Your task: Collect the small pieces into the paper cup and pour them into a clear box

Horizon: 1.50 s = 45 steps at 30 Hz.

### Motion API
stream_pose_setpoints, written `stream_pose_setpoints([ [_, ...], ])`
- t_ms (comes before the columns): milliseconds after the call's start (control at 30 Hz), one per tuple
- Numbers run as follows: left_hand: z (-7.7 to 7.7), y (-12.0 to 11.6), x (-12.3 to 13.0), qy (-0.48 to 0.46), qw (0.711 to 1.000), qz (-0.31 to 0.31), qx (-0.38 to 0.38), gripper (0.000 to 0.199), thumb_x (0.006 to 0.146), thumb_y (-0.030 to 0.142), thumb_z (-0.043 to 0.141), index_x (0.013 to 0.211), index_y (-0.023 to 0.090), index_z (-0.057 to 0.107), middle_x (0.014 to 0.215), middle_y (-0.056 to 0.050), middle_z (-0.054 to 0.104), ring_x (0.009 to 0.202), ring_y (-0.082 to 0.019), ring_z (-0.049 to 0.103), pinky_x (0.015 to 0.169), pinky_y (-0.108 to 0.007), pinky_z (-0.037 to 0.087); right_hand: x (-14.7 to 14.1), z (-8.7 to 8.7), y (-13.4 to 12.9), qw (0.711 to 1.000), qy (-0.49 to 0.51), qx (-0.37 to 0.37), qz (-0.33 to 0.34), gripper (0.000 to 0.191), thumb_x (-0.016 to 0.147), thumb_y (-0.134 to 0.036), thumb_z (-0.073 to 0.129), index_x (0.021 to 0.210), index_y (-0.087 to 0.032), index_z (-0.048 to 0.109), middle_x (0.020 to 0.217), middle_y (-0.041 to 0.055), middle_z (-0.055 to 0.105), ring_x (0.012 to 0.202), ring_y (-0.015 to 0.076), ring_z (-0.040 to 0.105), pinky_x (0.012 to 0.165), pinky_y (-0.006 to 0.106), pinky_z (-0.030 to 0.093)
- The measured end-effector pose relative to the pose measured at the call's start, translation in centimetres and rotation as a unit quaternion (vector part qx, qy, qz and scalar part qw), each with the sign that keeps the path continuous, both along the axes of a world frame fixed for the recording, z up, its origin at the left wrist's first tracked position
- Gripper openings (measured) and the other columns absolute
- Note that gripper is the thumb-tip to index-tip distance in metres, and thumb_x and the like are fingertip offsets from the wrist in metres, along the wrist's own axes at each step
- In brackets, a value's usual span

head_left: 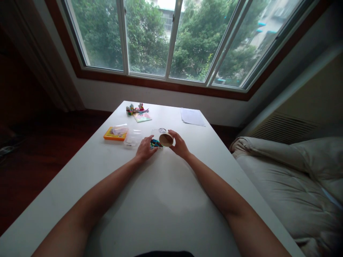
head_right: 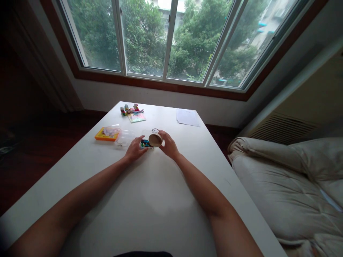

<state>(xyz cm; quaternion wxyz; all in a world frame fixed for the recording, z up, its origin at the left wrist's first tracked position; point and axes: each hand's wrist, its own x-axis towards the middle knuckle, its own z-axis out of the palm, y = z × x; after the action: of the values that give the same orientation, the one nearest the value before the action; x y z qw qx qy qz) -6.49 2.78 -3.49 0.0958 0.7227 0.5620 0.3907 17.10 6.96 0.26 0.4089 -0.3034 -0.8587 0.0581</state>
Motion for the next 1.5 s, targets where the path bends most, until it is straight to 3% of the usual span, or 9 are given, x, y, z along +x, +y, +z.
stream_pose_setpoints([
  [333,1.2,-0.7,0.2,-0.045,0.997,0.054,-0.037,0.104,0.077,0.045,0.077,0.158,0.03,0.013,0.114,-0.008,0.063,0.101,-0.024,0.063,0.085,-0.038,0.051,0.1,-1.7,-0.7,0.989,0.097,-0.098,-0.049,0.056,0.077,-0.036,0.069,0.125,-0.022,0.045,0.119,0.0111,0.066,0.103,0.0263,0.066,0.085,0.038,0.053],
  [433,1.0,-0.6,0.1,-0.039,0.997,0.051,-0.037,0.101,0.076,0.046,0.078,0.156,0.029,0.019,0.114,-0.008,0.064,0.102,-0.025,0.063,0.087,-0.038,0.051,0.6,-1.9,-0.8,0.974,0.142,-0.155,-0.082,0.054,0.075,-0.045,0.071,0.117,-0.023,0.046,0.103,0.0066,0.069,0.089,0.0252,0.067,0.076,0.038,0.054],
  [533,0.6,-0.4,-0.1,-0.035,0.998,0.046,-0.033,0.083,0.078,0.045,0.077,0.147,0.028,0.033,0.115,-0.009,0.064,0.103,-0.025,0.062,0.088,-0.039,0.05,0.5,-1.9,-0.6,0.944,0.218,-0.229,-0.096,0.06,0.071,-0.052,0.076,0.114,-0.023,0.046,0.1,0.0061,0.069,0.086,0.0251,0.066,0.07,0.038,0.055],
  [700,0.0,-0.3,-0.4,0.005,0.998,0.054,-0.036,0.049,0.08,0.038,0.074,0.121,0.025,0.051,0.114,-0.008,0.063,0.105,-0.025,0.061,0.091,-0.041,0.05,-0.1,-1.3,-0.5,0.885,0.32,-0.337,0.009,0.064,0.068,-0.052,0.08,0.118,-0.02,0.054,0.106,0.0097,0.07,0.089,0.0248,0.068,0.074,0.039,0.057],
  [900,1.0,-1.0,0.2,0.041,0.997,0.045,0.037,0.046,0.08,0.023,0.069,0.123,0.023,0.054,0.13,-0.012,0.056,0.125,-0.029,0.051,0.11,-0.048,0.04,-0.2,-0.5,-1.6,0.833,0.345,-0.43,0.051,0.062,0.07,-0.055,0.081,0.116,-0.018,0.062,0.095,0.0082,0.073,0.075,0.0223,0.07,0.063,0.036,0.058],
  [1033,2.8,-2.6,1.4,0.026,0.996,-0.011,0.08,0.034,0.088,0.023,0.059,0.122,0.024,0.056,0.133,-0.01,0.055,0.127,-0.027,0.05,0.112,-0.046,0.04,-0.9,0.0,-2.5,0.826,0.338,-0.439,0.103,0.058,0.076,-0.058,0.076,0.116,-0.017,0.065,0.087,0.0076,0.073,0.067,0.0215,0.069,0.054,0.032,0.055],
  [1167,4.4,-4.0,2.6,-0.021,0.995,-0.059,0.073,0.026,0.093,0.032,0.057,0.118,0.023,0.057,0.119,-0.009,0.062,0.113,-0.024,0.057,0.099,-0.04,0.048,-1.8,0.3,-3.5,0.824,0.322,-0.445,0.141,0.052,0.08,-0.06,0.071,0.105,-0.015,0.068,0.075,0.0065,0.072,0.06,0.0209,0.067,0.044,0.028,0.048],
  [1367,5.6,-4.7,3.2,-0.087,0.994,-0.053,0.033,0.019,0.091,0.04,0.06,0.095,0.021,0.062,0.096,-0.006,0.066,0.092,-0.022,0.061,0.084,-0.036,0.051,-2.8,0.7,-4.9,0.809,0.297,-0.478,0.169,0.048,0.081,-0.061,0.069,0.095,-0.015,0.068,0.073,0.0068,0.073,0.06,0.0214,0.069,0.042,0.026,0.048],
  [1500,5.8,-4.7,3.3,-0.177,0.981,-0.082,-0.006,0.023,0.092,0.041,0.058,0.101,0.02,0.063,0.086,-0.002,0.068,0.078,-0.017,0.062,0.072,-0.029,0.051,-2.9,1.1,-5.2,0.815,0.286,-0.474,0.17,0.047,0.081,-0.059,0.07,0.098,-0.015,0.065,0.077,0.0069,0.072,0.061,0.0217,0.07,0.048,0.029,0.054],
])
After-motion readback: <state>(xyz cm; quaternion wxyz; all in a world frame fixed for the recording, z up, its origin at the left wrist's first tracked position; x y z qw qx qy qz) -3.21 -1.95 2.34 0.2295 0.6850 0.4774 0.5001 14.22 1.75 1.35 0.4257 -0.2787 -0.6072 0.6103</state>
